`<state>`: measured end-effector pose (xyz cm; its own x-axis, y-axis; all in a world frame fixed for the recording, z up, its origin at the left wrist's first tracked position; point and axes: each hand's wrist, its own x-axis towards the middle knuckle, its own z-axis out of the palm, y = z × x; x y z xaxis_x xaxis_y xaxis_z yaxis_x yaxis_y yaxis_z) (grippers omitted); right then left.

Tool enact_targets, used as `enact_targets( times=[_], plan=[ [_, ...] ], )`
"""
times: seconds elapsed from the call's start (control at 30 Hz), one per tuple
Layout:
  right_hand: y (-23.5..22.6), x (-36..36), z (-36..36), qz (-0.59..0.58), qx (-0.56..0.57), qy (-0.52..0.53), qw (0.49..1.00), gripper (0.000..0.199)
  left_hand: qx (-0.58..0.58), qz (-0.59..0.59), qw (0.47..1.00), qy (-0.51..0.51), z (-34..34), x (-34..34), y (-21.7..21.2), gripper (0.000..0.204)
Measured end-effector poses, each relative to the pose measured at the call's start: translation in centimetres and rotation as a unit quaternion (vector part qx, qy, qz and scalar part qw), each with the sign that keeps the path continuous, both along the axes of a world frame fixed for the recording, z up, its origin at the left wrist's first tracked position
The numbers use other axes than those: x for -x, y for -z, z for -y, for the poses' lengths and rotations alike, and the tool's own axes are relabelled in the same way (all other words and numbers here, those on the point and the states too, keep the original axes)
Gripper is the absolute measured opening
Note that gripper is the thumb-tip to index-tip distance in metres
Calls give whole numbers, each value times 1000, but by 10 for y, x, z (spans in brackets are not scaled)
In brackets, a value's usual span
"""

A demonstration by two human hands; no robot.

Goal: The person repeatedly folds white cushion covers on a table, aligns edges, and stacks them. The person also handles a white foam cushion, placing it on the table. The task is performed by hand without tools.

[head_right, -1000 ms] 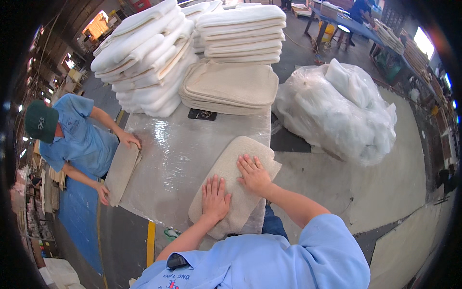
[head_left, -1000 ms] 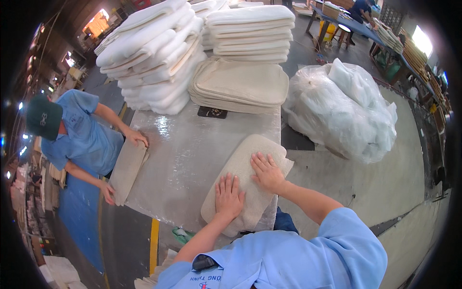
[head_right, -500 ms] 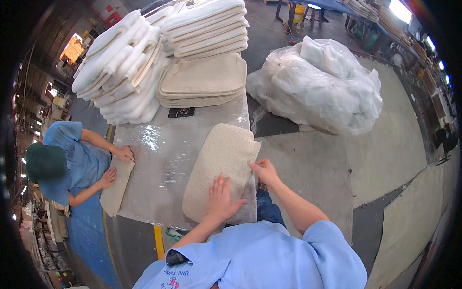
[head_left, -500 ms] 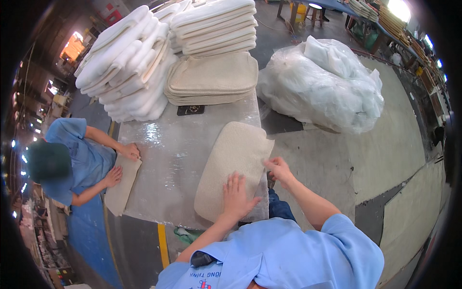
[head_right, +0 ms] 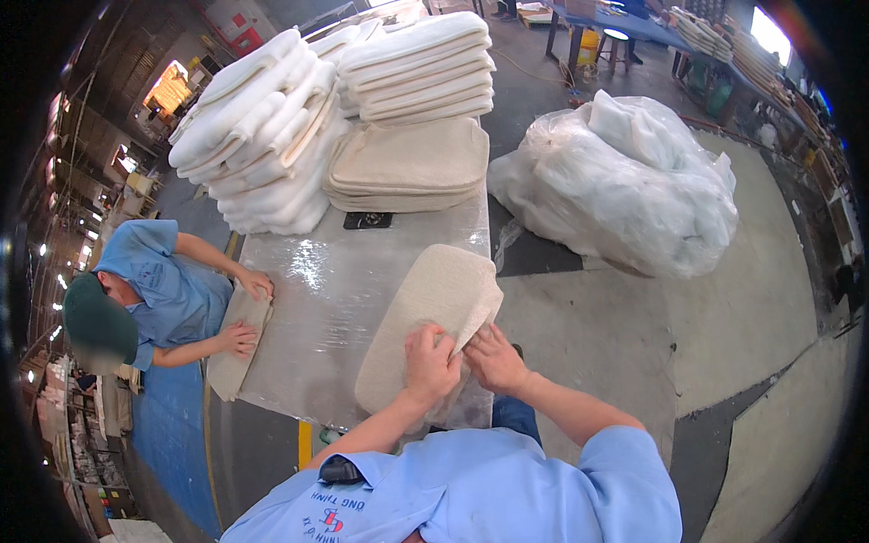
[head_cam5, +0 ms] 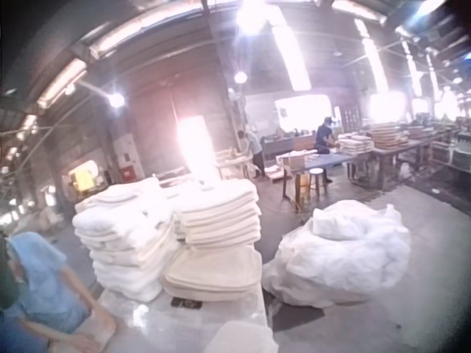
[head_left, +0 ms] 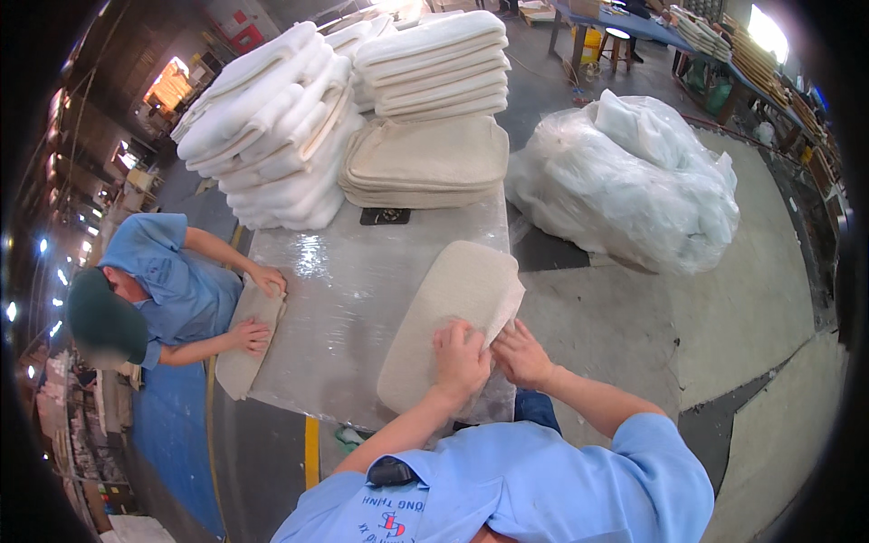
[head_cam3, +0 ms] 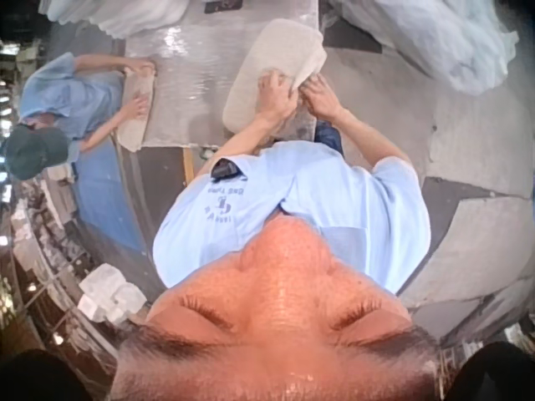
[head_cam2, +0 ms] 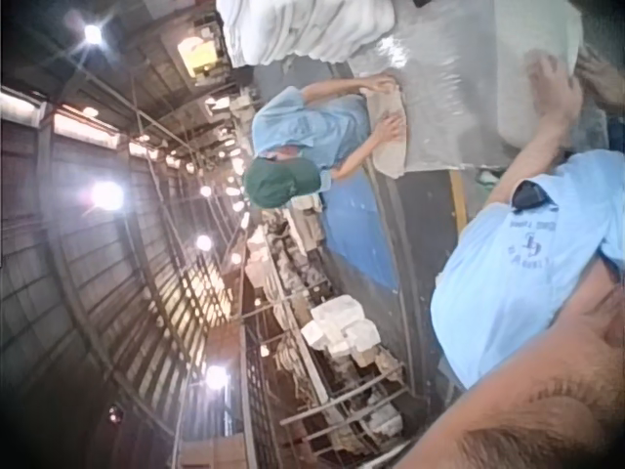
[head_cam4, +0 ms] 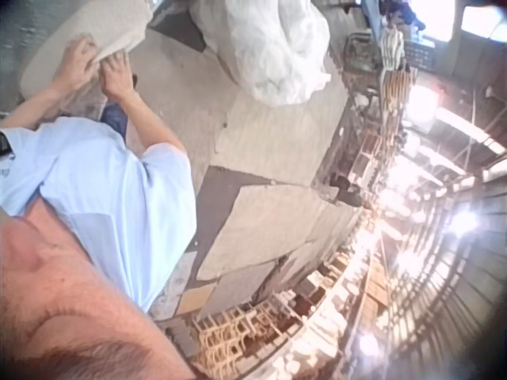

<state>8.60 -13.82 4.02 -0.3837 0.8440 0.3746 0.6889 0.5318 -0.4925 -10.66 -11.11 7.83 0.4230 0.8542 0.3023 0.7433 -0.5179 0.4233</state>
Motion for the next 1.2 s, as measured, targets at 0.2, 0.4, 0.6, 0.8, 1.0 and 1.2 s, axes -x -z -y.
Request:
enact_targets(
  times=[0.2,0.4,0.6,0.8,1.0,1.2],
  plan=[
    [51,22,-58,225,89,-137,960,57,-23,-7,999,38,-4,-9,-13,15],
    [60,32,-94,142,163,-138,967,59,-19,-9,997,77,-5,-2,-14,15],
    [68,43,-99,119,158,-71,978,61,53,84,992,74,-38,17,6,18],
    [68,47,-95,103,161,-61,980,63,71,-3,991,-114,-105,55,30,44],
    [73,35,-90,67,179,-63,979,65,146,-17,983,-109,-104,56,38,51],
    [70,37,-90,95,169,-40,980,67,150,-12,983,-107,-104,58,39,52]
  ],
)
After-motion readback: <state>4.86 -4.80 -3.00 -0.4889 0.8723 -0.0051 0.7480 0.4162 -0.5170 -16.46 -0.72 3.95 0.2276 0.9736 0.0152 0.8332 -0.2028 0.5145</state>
